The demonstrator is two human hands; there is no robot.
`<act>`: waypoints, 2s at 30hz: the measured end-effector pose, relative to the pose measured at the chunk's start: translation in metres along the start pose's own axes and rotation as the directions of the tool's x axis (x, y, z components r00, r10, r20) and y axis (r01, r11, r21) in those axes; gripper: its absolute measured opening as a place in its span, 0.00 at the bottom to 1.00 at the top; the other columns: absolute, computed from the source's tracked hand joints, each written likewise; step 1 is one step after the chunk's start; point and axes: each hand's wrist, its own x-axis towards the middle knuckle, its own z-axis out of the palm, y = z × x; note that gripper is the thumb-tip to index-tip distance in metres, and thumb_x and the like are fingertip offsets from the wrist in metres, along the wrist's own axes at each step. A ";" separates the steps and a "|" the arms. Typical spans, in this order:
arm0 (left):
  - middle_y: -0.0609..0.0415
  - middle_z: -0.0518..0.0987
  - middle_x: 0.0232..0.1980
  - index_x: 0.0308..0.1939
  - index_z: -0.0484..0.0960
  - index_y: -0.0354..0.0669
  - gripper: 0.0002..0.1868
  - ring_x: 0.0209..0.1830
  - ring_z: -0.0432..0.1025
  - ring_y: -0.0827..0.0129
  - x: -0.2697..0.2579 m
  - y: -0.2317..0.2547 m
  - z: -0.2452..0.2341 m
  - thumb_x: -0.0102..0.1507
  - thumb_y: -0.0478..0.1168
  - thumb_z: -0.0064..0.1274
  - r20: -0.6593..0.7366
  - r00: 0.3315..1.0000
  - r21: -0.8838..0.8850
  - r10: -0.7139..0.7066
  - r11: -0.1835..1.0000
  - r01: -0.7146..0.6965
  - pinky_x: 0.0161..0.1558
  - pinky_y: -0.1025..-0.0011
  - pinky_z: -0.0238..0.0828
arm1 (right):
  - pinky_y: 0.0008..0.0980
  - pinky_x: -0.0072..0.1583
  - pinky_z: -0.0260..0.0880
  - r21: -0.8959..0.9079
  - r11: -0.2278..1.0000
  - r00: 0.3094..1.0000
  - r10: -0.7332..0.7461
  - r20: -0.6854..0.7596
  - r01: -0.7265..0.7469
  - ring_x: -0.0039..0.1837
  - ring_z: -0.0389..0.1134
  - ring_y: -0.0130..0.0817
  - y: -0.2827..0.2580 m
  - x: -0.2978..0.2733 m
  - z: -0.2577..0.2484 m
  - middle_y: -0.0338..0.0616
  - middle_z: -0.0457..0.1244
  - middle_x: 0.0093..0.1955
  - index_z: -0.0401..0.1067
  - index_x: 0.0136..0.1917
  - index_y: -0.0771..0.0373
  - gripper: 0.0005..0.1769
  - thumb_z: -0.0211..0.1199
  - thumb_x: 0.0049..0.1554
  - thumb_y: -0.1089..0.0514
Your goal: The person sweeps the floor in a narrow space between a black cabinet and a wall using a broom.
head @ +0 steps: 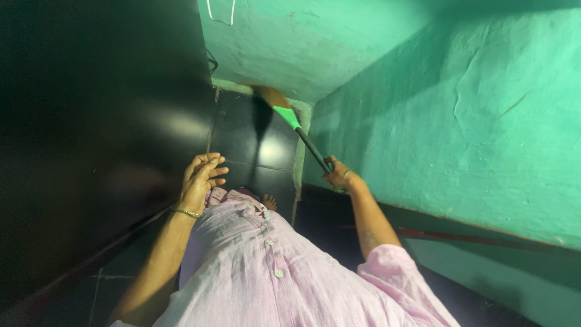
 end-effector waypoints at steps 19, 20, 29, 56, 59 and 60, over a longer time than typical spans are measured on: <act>0.51 0.80 0.55 0.56 0.75 0.41 0.16 0.48 0.77 0.68 0.005 0.011 0.009 0.68 0.45 0.52 0.062 0.998 -0.014 -0.001 1.000 0.002 0.44 0.70 0.75 | 0.36 0.34 0.73 0.182 0.935 0.928 0.249 0.278 -0.306 0.33 0.66 0.32 0.017 -0.095 -0.041 0.45 0.65 0.35 0.59 0.78 0.50 0.40 0.64 0.54 0.66; 0.51 0.80 0.55 0.56 0.75 0.41 0.16 0.48 0.76 0.68 0.003 0.012 0.009 0.68 0.44 0.52 0.063 0.998 -0.018 0.000 1.000 0.001 0.44 0.70 0.75 | 0.36 0.34 0.73 0.185 0.934 0.928 0.249 0.277 -0.306 0.33 0.66 0.32 0.027 -0.084 -0.037 0.45 0.65 0.35 0.59 0.78 0.50 0.40 0.64 0.54 0.66; 0.51 0.80 0.55 0.56 0.75 0.41 0.16 0.49 0.77 0.67 -0.004 0.016 0.008 0.68 0.44 0.51 0.066 0.998 0.007 -0.008 1.000 0.007 0.45 0.70 0.75 | 0.42 0.32 0.67 0.213 0.903 0.914 0.319 0.252 -0.374 0.32 0.64 0.38 0.073 -0.021 0.053 0.47 0.61 0.32 0.54 0.76 0.52 0.40 0.65 0.55 0.68; 0.51 0.80 0.56 0.56 0.76 0.42 0.15 0.49 0.77 0.68 0.010 0.017 0.016 0.68 0.44 0.51 0.092 0.995 0.014 -0.031 0.999 0.030 0.46 0.70 0.75 | 0.35 0.31 0.67 0.292 0.843 0.878 0.364 0.311 -0.452 0.31 0.63 0.31 0.074 -0.111 0.089 0.44 0.61 0.35 0.55 0.78 0.49 0.42 0.66 0.54 0.66; 0.51 0.80 0.55 0.56 0.76 0.42 0.15 0.49 0.77 0.67 0.010 0.019 0.017 0.68 0.44 0.51 0.096 0.995 0.005 -0.026 1.000 0.026 0.45 0.69 0.75 | 0.33 0.31 0.68 0.287 0.845 0.846 0.302 0.439 -0.451 0.31 0.64 0.29 0.068 -0.130 0.080 0.43 0.63 0.35 0.58 0.78 0.49 0.43 0.68 0.54 0.66; 0.51 0.80 0.55 0.56 0.76 0.42 0.15 0.49 0.77 0.67 0.010 0.020 0.018 0.68 0.44 0.51 0.094 0.995 0.004 -0.028 1.000 0.028 0.45 0.69 0.75 | 0.32 0.31 0.68 0.350 0.836 0.855 0.238 0.461 -0.422 0.31 0.64 0.29 0.063 -0.136 0.074 0.45 0.64 0.35 0.59 0.78 0.51 0.43 0.69 0.53 0.67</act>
